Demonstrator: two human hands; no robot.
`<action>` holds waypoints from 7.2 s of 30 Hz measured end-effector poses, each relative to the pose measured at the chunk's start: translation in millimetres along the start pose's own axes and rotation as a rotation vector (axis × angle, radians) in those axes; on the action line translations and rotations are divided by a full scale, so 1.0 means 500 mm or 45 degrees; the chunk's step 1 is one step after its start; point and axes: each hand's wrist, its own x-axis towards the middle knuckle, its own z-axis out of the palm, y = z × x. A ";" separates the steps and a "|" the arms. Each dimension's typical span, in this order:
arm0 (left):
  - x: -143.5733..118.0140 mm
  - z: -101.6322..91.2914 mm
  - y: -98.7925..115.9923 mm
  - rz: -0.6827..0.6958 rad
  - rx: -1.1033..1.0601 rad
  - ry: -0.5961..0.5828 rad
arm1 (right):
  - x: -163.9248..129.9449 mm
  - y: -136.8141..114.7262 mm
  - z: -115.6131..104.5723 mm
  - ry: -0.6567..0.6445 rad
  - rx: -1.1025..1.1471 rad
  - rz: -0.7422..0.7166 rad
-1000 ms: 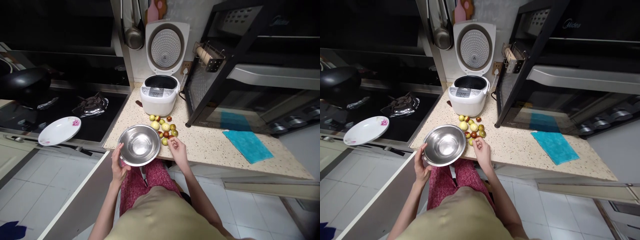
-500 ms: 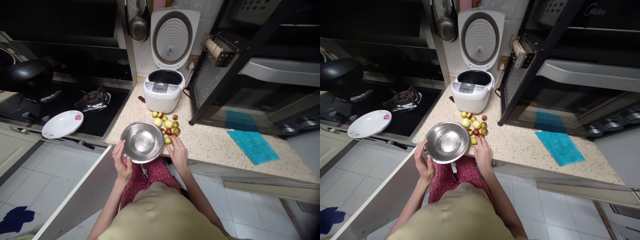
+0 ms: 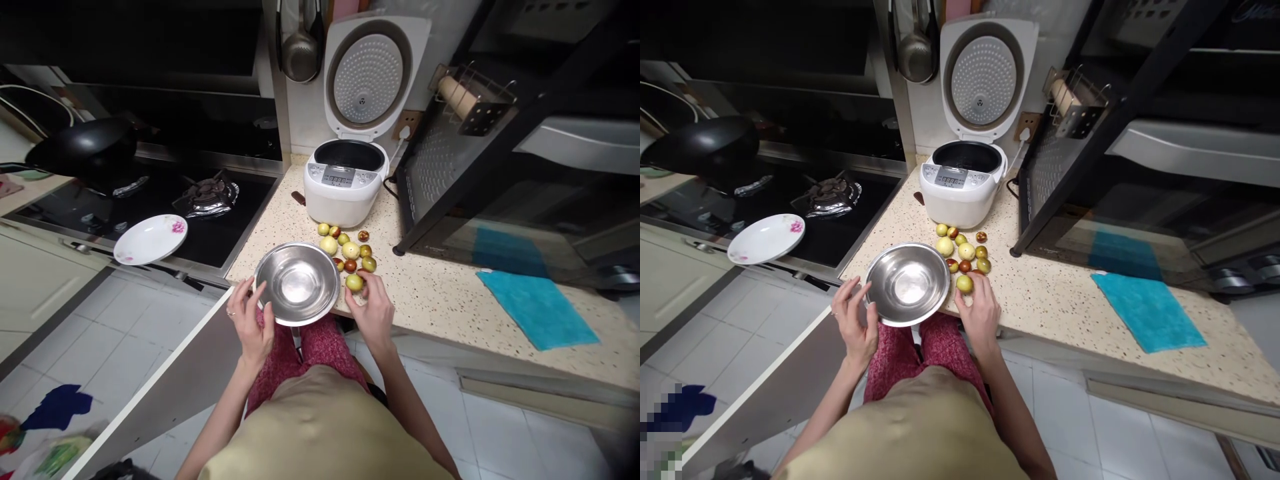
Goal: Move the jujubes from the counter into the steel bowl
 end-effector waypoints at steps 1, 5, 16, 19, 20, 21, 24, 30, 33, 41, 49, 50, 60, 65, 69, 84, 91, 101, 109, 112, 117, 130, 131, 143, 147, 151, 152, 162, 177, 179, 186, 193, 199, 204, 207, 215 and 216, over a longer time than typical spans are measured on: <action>0.008 -0.003 0.008 0.044 -0.020 -0.044 | 0.003 -0.009 -0.004 0.021 0.076 -0.009; 0.042 -0.006 0.047 0.176 -0.265 -0.427 | 0.008 -0.055 -0.012 -0.085 0.428 -0.026; 0.088 0.009 0.067 0.246 -0.431 -0.782 | -0.017 -0.103 0.013 -0.153 0.644 -0.110; 0.107 0.013 0.057 0.193 -0.423 -0.812 | -0.017 -0.093 0.013 -0.088 0.646 -0.240; 0.116 0.017 0.051 0.179 -0.389 -0.841 | -0.018 -0.088 0.013 -0.067 0.635 -0.280; 0.126 0.023 0.045 0.170 -0.341 -0.880 | -0.019 -0.083 0.013 -0.051 0.620 -0.310; 0.156 0.048 0.025 0.190 -0.153 -1.036 | -0.027 -0.069 0.012 -0.022 0.575 -0.360; 0.185 0.092 0.024 0.289 0.202 -1.311 | -0.046 -0.057 0.005 0.003 0.543 -0.381; 0.183 0.100 0.033 0.323 0.239 -1.332 | -0.046 -0.046 0.001 0.048 0.521 -0.350; 0.171 0.095 0.030 0.339 0.273 -1.308 | -0.030 0.030 0.010 0.135 0.231 -0.271; 0.155 0.020 0.058 0.305 0.293 -0.993 | -0.013 0.052 0.026 0.112 -0.132 -0.074; 0.149 0.010 0.062 0.298 0.268 -0.956 | -0.011 0.052 0.027 0.098 -0.158 -0.060; 0.101 -0.029 0.081 0.203 0.091 -0.810 | -0.016 0.048 0.038 0.042 -0.119 -0.038; 0.096 -0.019 0.087 0.169 -0.008 -0.788 | -0.016 0.044 0.042 0.070 -0.083 -0.015; 0.094 -0.013 0.097 0.094 -0.145 -0.790 | -0.019 0.012 0.025 0.146 0.039 -0.155; 0.099 0.003 0.107 -0.167 -0.634 -0.728 | -0.047 -0.071 0.031 0.026 0.412 -0.660; 0.139 0.019 0.041 -0.064 -0.326 -0.713 | -0.041 -0.066 0.020 0.090 0.396 -0.596; 0.183 0.089 -0.007 0.033 0.026 -1.154 | -0.041 -0.035 0.015 0.161 0.308 -0.504; 0.178 0.105 -0.004 0.085 0.201 -1.288 | -0.005 0.043 0.017 0.207 0.068 -0.156; 0.175 0.103 -0.004 0.074 0.198 -1.288 | 0.011 0.063 0.023 0.141 -0.027 -0.063; 0.172 0.074 0.008 0.046 0.173 -1.186 | 0.028 0.079 0.036 0.035 -0.136 -0.006; 0.129 0.013 0.060 -0.016 -0.144 -0.932 | 0.034 0.081 0.043 -0.013 -0.079 -0.004; 0.126 0.014 0.061 -0.020 -0.160 -0.929 | 0.032 0.080 0.041 -0.015 -0.068 -0.004; 0.103 0.028 0.095 -0.086 -0.496 -0.820 | -0.010 -0.035 0.007 0.068 0.216 -0.212; 0.096 0.029 0.099 -0.218 -0.592 -0.848 | -0.022 -0.068 -0.005 0.079 0.286 -0.253; 0.095 0.025 0.103 -0.324 -0.683 -0.866 | -0.024 -0.082 -0.011 0.030 0.340 -0.299; 0.096 0.024 0.105 -0.336 -0.706 -0.869 | -0.025 -0.084 -0.012 0.021 0.348 -0.313; 0.105 0.015 0.116 -0.425 -0.870 -0.895 | -0.040 -0.094 -0.001 -0.049 0.475 -0.378; 0.163 0.017 0.019 -0.101 0.232 -1.059 | -0.039 -0.079 0.009 -0.197 0.444 -0.462; 0.167 0.023 0.024 -0.096 0.401 -1.134 | -0.039 -0.078 0.009 -0.192 0.444 -0.463; 0.174 0.039 0.027 -0.067 0.638 -1.194 | -0.039 -0.076 0.008 -0.219 0.416 -0.465; 0.171 0.026 0.038 -0.052 0.586 -1.203 | -0.029 -0.058 -0.001 -0.182 0.364 -0.452; 0.141 0.004 0.058 -0.018 0.508 -1.181 | -0.020 -0.043 -0.019 -0.158 0.349 -0.433; 0.122 -0.010 0.069 -0.023 0.470 -1.137 | 0.009 -0.014 -0.017 -0.044 0.382 -0.338; 0.116 -0.021 0.073 -0.030 0.406 -1.039 | 0.053 0.026 -0.015 0.067 0.241 -0.207; 0.104 -0.054 0.086 -0.082 0.213 -0.821 | 0.141 0.100 0.008 -0.108 -0.188 -0.086; 0.103 -0.058 0.088 -0.086 0.197 -0.802 | 0.143 0.102 0.014 -0.130 -0.197 -0.078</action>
